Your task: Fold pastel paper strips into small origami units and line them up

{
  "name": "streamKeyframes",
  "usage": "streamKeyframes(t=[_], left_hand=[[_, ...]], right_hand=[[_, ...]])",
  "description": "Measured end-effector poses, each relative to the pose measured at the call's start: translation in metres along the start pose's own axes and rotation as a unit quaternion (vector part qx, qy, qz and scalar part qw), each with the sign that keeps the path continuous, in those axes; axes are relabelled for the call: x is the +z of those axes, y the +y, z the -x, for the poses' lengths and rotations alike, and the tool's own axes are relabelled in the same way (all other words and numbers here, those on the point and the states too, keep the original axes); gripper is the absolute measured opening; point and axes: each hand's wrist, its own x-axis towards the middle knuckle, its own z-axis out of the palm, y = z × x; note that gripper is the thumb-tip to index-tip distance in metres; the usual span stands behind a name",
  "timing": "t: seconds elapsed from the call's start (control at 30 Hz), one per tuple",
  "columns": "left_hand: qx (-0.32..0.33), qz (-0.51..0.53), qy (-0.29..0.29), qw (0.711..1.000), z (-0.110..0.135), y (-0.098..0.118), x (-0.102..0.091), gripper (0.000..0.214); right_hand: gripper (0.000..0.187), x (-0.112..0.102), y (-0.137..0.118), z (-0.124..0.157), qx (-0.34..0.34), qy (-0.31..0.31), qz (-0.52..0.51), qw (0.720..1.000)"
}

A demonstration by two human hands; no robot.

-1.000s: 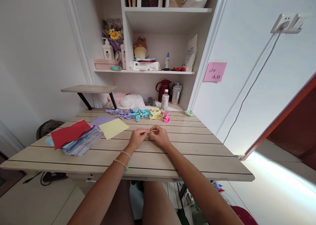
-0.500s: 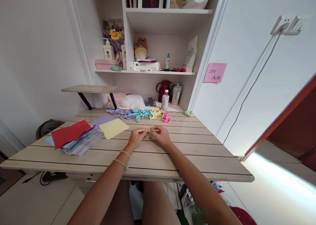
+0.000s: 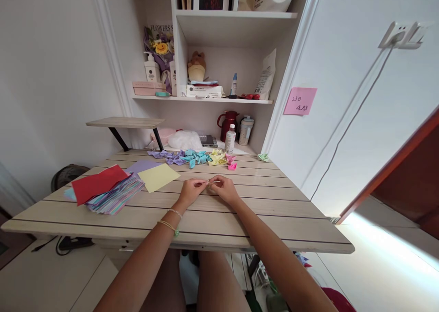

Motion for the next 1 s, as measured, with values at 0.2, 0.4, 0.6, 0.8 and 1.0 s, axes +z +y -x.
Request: streamKeyframes(t=[0.2,0.4,0.6,0.8,1.0], left_hand=[[0.000,-0.012,0.010,1.000,-0.0006,0.0005,-0.0011,0.018],[-0.014,-0.032,0.022,0.999,-0.0004,0.0016,-0.0019,0.018],[-0.020,-0.037,0.029,0.999,-0.0007,0.0000,-0.0023,0.018],[-0.013,-0.028,0.016,0.999,0.0010,-0.0013,0.0005,0.023],[0.019,-0.085,-0.010,0.996,0.0014,0.0022,0.0004,0.022]], right_hand=[[0.018,-0.0010,-0.0029,-0.0006,-0.005,-0.014,0.001,1.000],[0.018,-0.0018,-0.0024,-0.0009,-0.009,-0.017,0.000,1.000],[0.018,-0.0028,-0.0024,-0.0015,0.004,-0.020,-0.007,1.000],[0.014,-0.0044,-0.0008,-0.0007,0.004,-0.030,0.010,1.000],[0.018,-0.0035,-0.0014,0.0003,-0.025,-0.043,0.079,0.996]])
